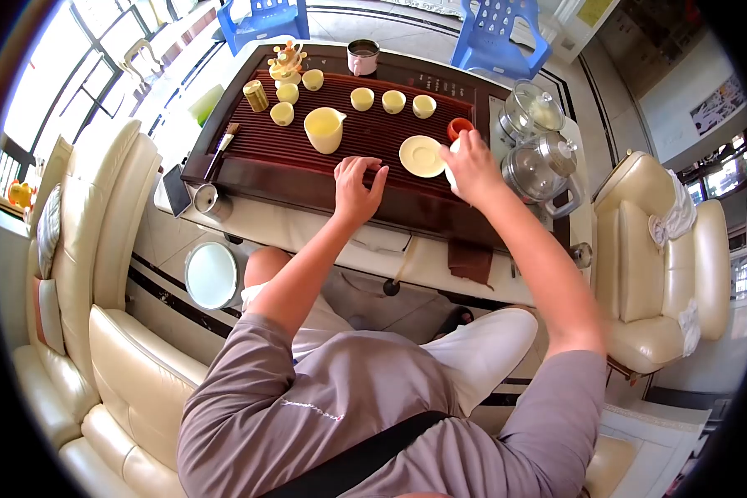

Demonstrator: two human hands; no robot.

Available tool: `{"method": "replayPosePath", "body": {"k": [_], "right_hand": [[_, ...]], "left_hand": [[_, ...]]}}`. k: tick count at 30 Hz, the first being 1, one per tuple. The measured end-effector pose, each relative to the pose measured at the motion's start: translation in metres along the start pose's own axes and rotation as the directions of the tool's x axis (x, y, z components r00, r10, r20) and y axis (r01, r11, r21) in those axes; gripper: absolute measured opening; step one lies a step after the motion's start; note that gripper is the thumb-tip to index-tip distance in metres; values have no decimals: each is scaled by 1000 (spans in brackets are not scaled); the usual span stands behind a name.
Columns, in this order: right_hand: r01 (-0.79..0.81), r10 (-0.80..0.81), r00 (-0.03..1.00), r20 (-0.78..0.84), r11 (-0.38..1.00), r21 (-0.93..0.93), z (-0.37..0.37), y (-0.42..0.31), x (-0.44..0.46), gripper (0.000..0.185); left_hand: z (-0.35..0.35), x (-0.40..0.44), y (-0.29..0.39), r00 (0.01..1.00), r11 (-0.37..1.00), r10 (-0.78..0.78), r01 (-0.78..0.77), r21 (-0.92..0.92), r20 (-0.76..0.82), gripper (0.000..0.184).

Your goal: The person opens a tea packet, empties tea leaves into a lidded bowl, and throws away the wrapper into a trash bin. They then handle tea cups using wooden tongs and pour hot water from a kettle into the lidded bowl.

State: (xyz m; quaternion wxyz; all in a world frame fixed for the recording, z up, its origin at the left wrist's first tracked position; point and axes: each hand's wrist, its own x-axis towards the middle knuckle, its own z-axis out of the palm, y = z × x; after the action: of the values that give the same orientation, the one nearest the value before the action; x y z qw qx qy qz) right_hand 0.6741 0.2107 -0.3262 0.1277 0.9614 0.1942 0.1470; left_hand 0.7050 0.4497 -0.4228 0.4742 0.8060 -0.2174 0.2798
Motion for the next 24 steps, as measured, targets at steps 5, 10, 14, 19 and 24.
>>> {"method": "replayPosePath", "body": {"k": [5,10,14,19,24], "right_hand": [[-250,395,905,-157,794,555,7,-2,30,54],[-234,495,854,-160,640,732,38,-20,48,57],[-267,511,849,-131,630,729,54,-21,49,56],[-243,516,843,-152,617,748,59,-21,40,56],[-182,511,840,-181,579,795,48,-27,24,54]], "left_hand": [[0,-2,-2,1000,999,25,-25,22,-10,16],[-1,0,-1,1000,1000,13,-13,24,2,16],[-3,0,2,1000,999,18,-19,41,21,14],[-3,0,3,999,999,35,-35,28,5,14],[-4,1,4,999,999,37,-37,18,1,14]]}}
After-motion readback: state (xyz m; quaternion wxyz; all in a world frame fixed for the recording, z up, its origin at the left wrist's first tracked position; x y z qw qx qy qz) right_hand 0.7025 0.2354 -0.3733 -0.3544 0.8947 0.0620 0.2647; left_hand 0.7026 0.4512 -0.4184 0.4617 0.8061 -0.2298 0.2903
